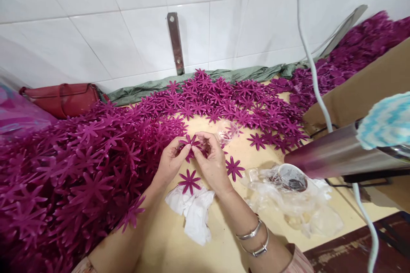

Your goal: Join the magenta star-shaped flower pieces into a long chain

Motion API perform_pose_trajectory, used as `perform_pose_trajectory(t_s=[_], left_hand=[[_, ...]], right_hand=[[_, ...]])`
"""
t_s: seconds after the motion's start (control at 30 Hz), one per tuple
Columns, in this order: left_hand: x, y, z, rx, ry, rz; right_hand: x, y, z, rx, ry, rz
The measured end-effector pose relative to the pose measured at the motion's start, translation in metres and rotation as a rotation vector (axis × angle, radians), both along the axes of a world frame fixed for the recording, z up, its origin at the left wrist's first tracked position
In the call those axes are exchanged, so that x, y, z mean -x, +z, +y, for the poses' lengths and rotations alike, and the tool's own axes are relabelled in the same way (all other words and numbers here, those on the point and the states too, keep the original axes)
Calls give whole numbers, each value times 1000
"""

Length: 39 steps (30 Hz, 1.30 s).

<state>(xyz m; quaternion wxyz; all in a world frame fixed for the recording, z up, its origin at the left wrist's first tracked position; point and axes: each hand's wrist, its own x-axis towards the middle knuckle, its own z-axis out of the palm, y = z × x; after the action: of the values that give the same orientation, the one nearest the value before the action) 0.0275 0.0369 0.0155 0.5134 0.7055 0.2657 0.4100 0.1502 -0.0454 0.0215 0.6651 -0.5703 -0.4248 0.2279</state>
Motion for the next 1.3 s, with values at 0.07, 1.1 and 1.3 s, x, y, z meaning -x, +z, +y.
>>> perform_pose_trajectory(t_s=[0.07, 1.1, 1.3], left_hand=[[-1, 0, 0, 34, -4, -15], [-1, 3, -1, 286, -19, -95], [1, -5, 6, -2, 24, -55]], right_hand=[[0, 1, -1, -11, -81, -182], [2, -1, -1, 0, -60, -265], [-1, -2, 1, 31, 15, -194]])
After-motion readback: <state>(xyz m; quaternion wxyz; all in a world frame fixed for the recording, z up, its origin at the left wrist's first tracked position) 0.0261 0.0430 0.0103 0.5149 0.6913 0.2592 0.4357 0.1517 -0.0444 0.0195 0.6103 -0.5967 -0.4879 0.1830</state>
